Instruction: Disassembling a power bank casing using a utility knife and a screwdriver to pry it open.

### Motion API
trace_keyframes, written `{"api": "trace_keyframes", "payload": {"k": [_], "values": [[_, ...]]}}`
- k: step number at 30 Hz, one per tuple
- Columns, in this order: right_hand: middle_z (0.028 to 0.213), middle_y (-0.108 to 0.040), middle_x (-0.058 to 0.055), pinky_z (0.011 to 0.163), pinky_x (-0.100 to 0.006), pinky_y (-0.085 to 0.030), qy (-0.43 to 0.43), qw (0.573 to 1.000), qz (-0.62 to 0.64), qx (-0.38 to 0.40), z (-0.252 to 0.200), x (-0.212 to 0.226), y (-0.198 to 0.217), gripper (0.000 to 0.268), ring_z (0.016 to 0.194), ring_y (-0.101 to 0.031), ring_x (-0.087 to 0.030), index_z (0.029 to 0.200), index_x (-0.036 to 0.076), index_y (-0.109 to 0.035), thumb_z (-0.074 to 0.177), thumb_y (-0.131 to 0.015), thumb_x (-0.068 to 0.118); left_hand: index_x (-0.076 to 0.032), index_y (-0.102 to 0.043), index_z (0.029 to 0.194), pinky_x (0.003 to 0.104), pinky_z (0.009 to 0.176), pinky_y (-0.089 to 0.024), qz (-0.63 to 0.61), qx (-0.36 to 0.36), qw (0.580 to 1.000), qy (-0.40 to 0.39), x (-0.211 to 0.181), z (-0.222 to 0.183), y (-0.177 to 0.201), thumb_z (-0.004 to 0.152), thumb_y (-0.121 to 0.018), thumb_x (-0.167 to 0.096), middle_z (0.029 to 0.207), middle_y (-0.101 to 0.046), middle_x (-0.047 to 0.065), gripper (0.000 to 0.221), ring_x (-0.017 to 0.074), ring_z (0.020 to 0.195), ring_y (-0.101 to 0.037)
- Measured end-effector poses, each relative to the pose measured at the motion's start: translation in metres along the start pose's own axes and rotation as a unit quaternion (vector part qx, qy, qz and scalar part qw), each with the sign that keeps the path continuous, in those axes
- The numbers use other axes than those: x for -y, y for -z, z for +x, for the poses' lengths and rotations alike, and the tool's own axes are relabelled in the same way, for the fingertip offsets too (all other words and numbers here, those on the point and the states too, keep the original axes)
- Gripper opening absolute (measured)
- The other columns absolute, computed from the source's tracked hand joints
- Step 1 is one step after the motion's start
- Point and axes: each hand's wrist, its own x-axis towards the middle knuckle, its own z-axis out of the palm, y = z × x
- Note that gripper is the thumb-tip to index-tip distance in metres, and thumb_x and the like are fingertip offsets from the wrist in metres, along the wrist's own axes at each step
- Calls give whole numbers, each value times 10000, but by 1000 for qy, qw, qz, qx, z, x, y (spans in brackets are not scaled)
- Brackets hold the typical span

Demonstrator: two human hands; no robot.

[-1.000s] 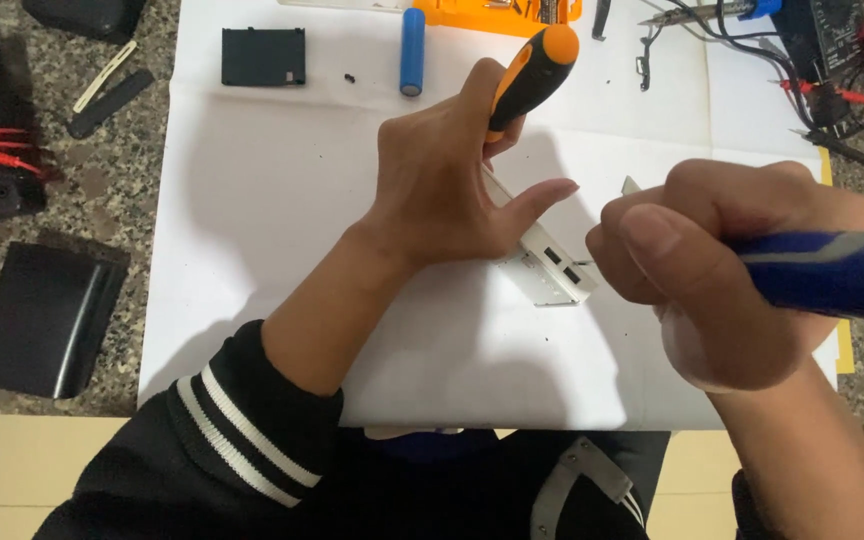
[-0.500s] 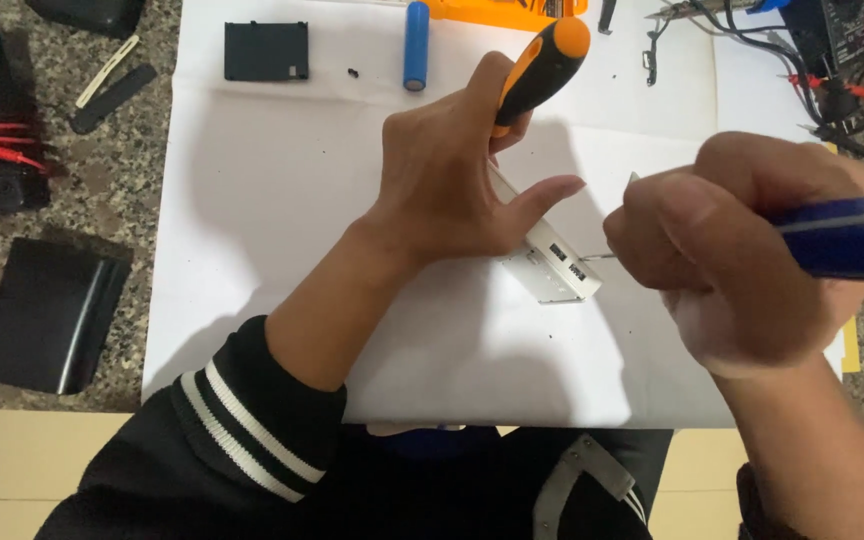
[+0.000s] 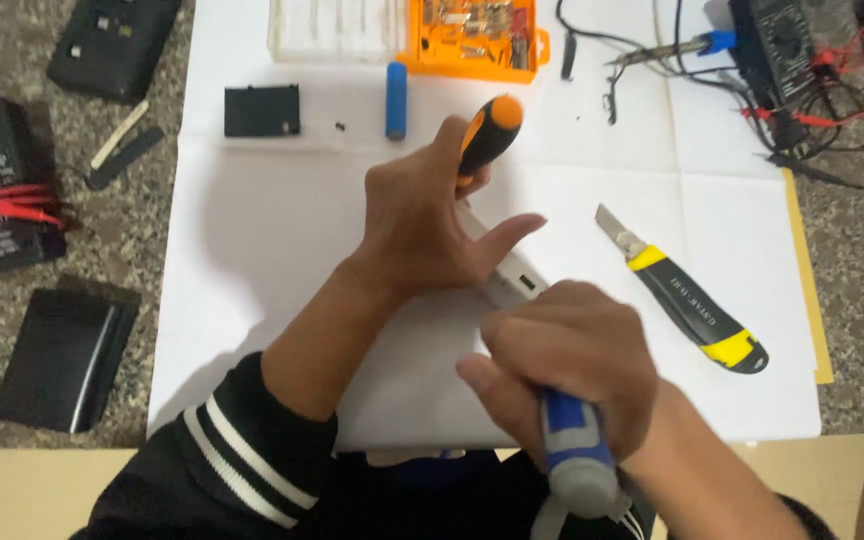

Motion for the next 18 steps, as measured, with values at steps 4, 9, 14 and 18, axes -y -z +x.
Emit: {"api": "trace_keyframes", "payload": {"k": [4,9,14,18], "values": [[599,-356,-28,465,-343,-276,52,997,59,21,4,-2,-4,338,469,-330,-206,672,110,-423,980,-562,95,-56,-464,1092,317,511,-482,-5,-6,1000,-18,-1,0,4,800,-823,-552,773,-690,13,679,192,637,-685],[574,-343,-24,438,-374,-186,47,996,65,27,-1,-1,-9,401,437,-304,-211,656,100,-362,953,-630,64,-63,-466,992,336,502,-448,-8,4,1000,11,-4,-1,6,788,-813,-550,731,-603,-32,631,164,554,-569],[673,-531,-7,454,-395,-274,64,993,62,80,-14,-5,-20,293,524,-500,-221,759,168,-561,1038,-632,118,-100,-480,897,318,495,-418,-16,-1,999,46,-5,-1,6,732,-859,-538,696,-489,-61,602,143,511,-460],[636,-418,-11,455,-338,-274,53,988,143,24,-13,-3,-5,328,473,-383,-181,723,135,-478,1012,-595,33,-115,-469,895,301,534,-442,-19,7,998,61,-6,-2,6,722,-866,-540,704,-503,-85,607,127,535,-496]]}}
